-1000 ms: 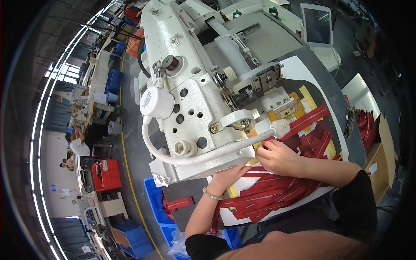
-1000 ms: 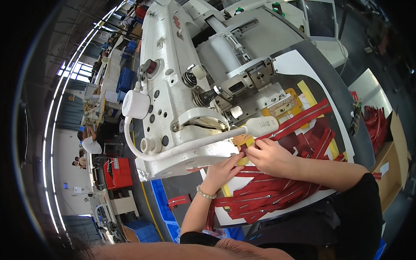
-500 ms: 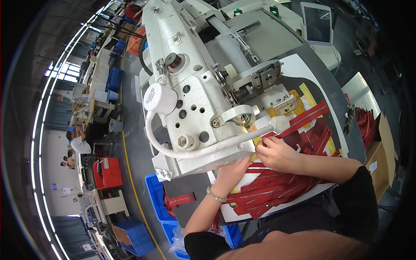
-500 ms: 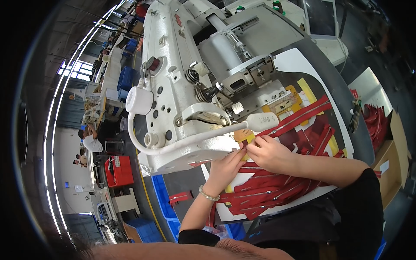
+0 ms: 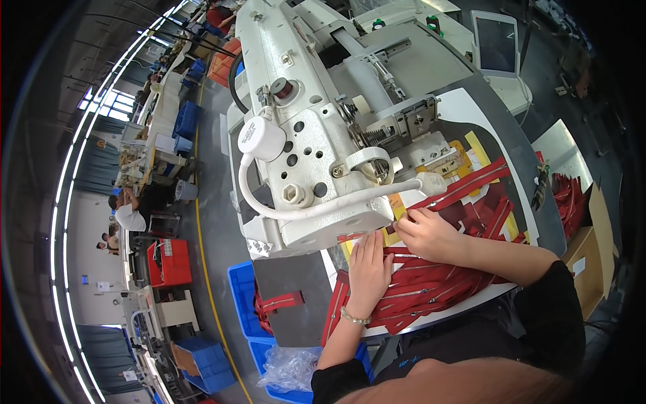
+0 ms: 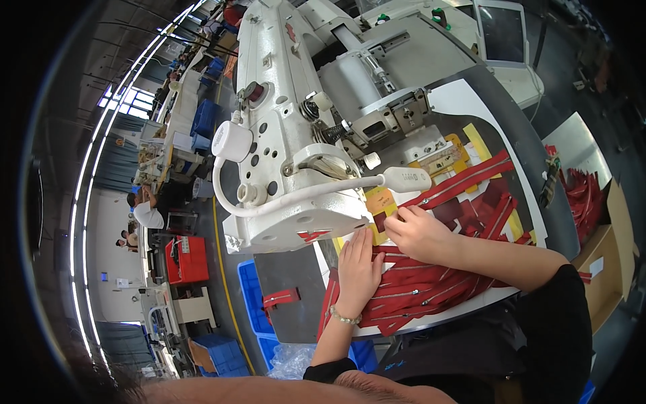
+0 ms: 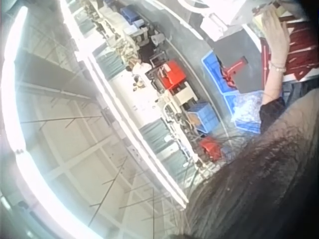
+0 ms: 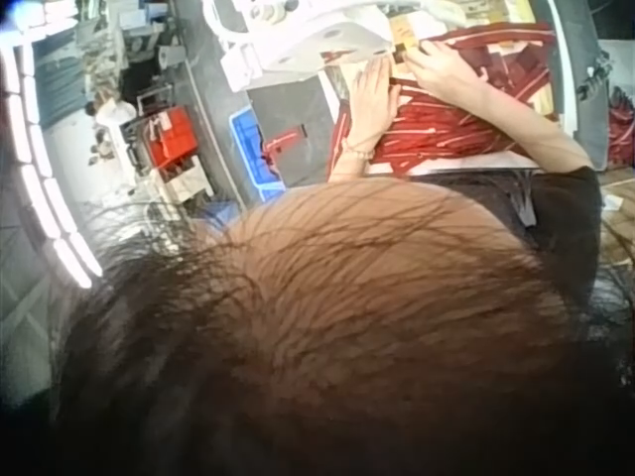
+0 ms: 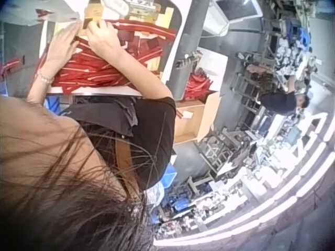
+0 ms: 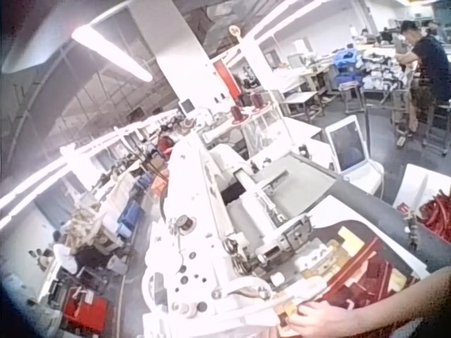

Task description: The recorder operates an industrial sewing machine to stitch and process red zipper components.

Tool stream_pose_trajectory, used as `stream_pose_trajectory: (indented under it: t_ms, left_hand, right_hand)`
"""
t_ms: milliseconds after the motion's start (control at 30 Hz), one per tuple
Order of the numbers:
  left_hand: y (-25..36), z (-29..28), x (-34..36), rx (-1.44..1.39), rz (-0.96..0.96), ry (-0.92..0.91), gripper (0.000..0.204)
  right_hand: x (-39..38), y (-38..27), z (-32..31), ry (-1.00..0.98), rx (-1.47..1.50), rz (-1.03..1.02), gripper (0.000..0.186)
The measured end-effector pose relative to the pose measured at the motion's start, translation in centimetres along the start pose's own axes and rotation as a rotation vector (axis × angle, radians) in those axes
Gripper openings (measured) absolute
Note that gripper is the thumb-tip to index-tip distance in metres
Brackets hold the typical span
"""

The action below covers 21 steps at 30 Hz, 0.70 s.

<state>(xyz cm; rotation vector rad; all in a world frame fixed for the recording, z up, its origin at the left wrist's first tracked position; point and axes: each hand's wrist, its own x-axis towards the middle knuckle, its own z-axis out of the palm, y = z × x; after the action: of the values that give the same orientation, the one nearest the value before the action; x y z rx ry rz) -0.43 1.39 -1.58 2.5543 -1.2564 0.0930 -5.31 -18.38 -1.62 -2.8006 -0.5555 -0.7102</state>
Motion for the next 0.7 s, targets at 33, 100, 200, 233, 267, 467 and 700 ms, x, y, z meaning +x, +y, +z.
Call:
stream_pose_trajectory:
  t_ms: [33,100,200,233,267,467,700]
  left_hand:
    - [0.0,0.2,0.0,-0.014,0.001,0.019,0.057]
    - [0.1,0.1,0.2,-0.029,0.007,0.034,0.056]
    - [0.3,-0.2,0.6,0.088,0.016,0.042,0.053]
    - [0.2,-0.2,0.7,0.114,0.012,0.051,0.051]
    - [0.1,-0.2,0.8,0.141,0.008,0.058,0.048]
    - [-0.4,0.1,1.4,0.217,0.046,0.089,0.047]
    - [-0.2,0.8,1.6,0.317,0.062,0.100,0.048]
  right_hand:
    - [0.0,0.0,0.0,0.002,0.000,0.000,0.018]
    - [-0.1,0.0,0.0,0.009,0.004,0.003,0.018]
    - [-0.1,0.1,0.0,0.015,0.016,-0.002,0.019]
    - [-0.1,0.1,0.0,0.014,0.016,0.000,0.019]
    - [-0.1,0.1,0.0,0.019,0.015,-0.002,0.019]
    - [-0.1,0.2,0.2,0.009,0.018,-0.003,0.019]
    - [-0.1,0.4,0.1,-0.005,0.003,-0.017,0.018]
